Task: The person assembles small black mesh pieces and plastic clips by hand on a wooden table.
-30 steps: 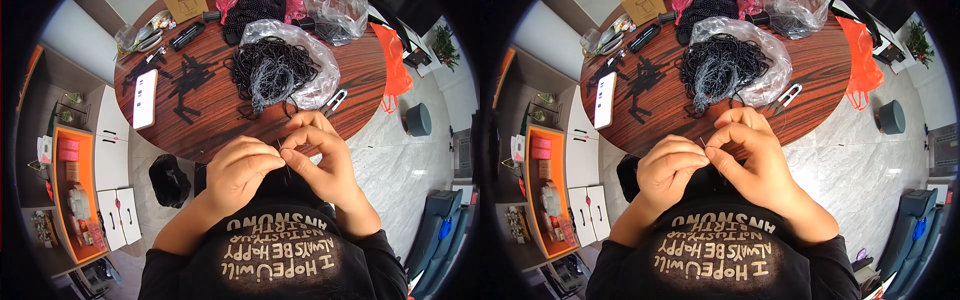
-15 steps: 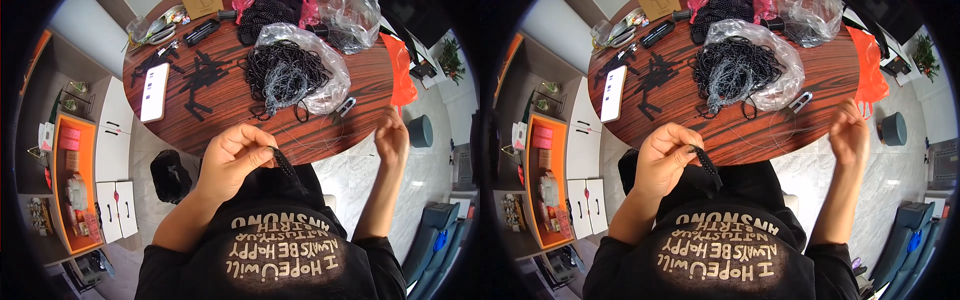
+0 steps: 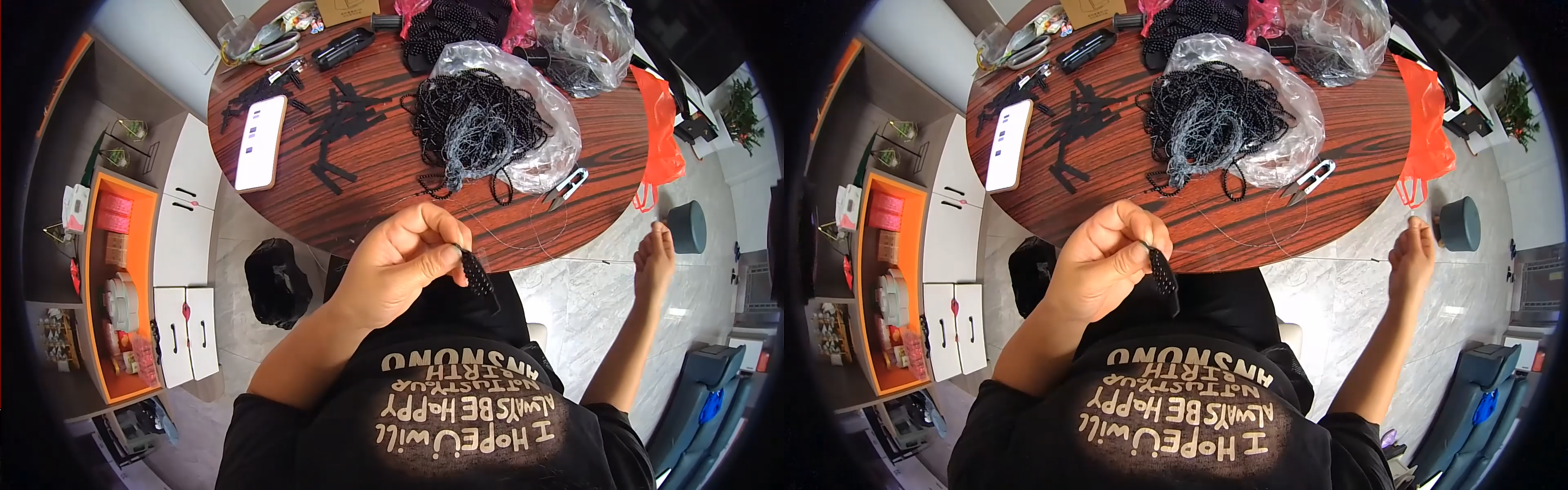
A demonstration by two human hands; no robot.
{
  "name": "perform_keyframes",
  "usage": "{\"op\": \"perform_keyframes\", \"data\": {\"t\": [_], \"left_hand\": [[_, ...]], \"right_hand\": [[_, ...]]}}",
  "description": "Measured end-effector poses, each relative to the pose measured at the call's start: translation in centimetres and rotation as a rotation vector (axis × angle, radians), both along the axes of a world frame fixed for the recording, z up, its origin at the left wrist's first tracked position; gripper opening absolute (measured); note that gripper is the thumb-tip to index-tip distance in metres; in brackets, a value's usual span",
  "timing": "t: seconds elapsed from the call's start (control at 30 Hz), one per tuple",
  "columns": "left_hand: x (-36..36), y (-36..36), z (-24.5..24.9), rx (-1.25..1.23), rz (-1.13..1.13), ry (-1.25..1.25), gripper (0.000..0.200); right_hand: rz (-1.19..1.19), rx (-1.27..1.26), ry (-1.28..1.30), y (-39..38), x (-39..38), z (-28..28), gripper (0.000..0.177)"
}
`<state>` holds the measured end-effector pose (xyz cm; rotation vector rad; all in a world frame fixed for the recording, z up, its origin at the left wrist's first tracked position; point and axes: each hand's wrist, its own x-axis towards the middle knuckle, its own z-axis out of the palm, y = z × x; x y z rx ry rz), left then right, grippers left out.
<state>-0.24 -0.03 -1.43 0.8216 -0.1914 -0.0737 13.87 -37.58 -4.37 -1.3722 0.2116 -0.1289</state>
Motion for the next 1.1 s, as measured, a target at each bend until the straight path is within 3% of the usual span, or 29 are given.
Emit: {"op": "perform_keyframes", "data": {"t": [0.1, 0.2, 0.33, 0.5, 0.63, 0.8, 0.93, 1.03, 1.1], "left_hand": [[-0.1, -0.5, 1.4, -0.022, 0.049, 0.047, 0.008], [-0.3, -0.3, 1.8, 0.124, 0.104, 0.036, 0.007], [-1.0, -0.5, 2.3, 0.313, 0.151, 0.041, 0.006], [-1.1, -0.1, 2.4, 0.397, 0.167, 0.086, 0.007], [-0.9, 0.5, 1.7, 0.309, 0.094, 0.188, 0.007], [-0.5, 0.2, 0.9, -0.060, -0.073, 0.340, 0.006], [-0.1, 0.2, 0.6, 0.102, 0.081, 0.140, 0.008], [-0.6, 1.7, 1.4, -0.031, 0.055, 0.089, 0.007], [-1.2, 3.9, 1.7, -0.349, -0.143, 0.046, 0.005]], "right_hand": [[-0.165, -0.380, -0.002, 4.2, -1.1, -0.6, 0.011], [-0.088, -0.429, -0.096, 8.0, -3.2, 0.3, 0.012], [0.517, -0.186, -0.145, 15.4, -7.9, 4.0, 0.010], [0.883, -0.126, -0.052, 20.0, -9.8, 5.9, 0.006], [0.917, -0.084, -0.065, 20.4, -9.9, 4.7, 0.003], [0.910, 0.027, -0.044, 20.3, -10.6, 4.5, 0.005], [0.596, -0.012, -0.154, 20.2, -10.0, 5.0, 0.011], [0.472, 0.178, -0.144, 16.9, -7.2, 6.1, 0.019], [0.414, 0.293, -0.254, 13.7, -5.2, 6.7, 0.021]]}}
